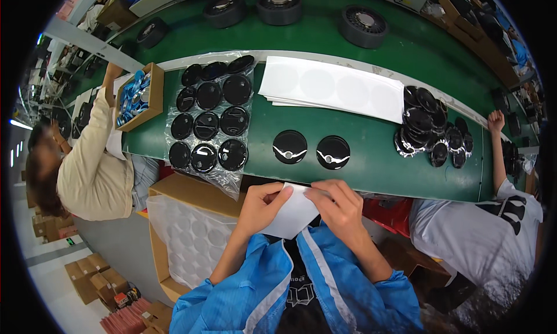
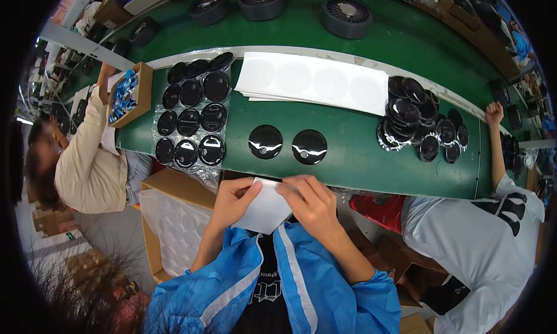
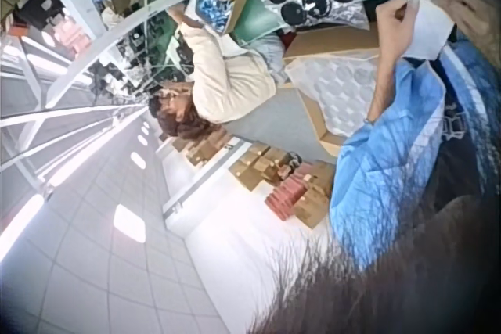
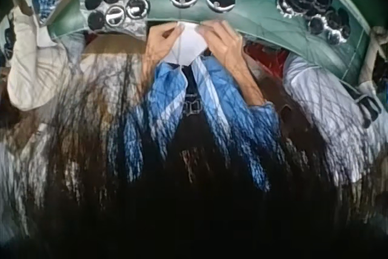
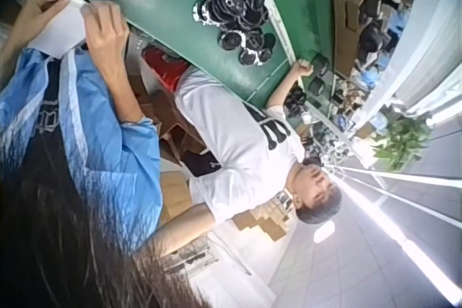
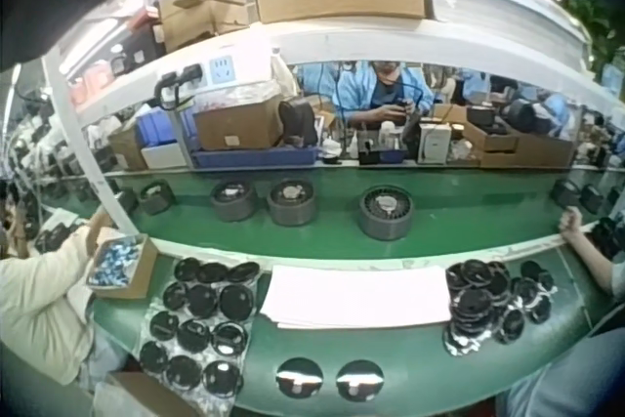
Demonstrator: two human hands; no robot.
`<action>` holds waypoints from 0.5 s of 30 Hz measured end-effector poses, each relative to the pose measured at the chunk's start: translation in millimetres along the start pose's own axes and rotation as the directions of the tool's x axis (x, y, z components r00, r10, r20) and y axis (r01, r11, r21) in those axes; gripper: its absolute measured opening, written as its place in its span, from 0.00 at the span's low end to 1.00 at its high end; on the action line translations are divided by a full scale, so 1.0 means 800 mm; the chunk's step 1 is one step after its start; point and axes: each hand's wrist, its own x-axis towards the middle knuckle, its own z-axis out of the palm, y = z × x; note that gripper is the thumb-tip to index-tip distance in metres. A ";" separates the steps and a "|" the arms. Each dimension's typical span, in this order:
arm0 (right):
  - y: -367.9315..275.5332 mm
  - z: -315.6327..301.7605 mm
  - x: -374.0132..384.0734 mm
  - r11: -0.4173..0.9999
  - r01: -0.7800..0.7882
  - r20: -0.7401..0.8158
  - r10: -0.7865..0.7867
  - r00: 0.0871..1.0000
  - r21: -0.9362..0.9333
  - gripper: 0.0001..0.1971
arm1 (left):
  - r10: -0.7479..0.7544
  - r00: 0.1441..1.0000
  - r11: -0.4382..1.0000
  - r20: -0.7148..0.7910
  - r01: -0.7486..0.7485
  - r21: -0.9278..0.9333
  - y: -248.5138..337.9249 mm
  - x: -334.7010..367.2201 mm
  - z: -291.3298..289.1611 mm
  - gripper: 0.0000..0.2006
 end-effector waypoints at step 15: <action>0.092 -0.031 0.021 0.464 -0.726 0.150 0.782 0.605 0.508 0.04 | 0.379 0.911 0.790 0.160 -0.409 0.457 -0.022 0.035 -0.021 0.09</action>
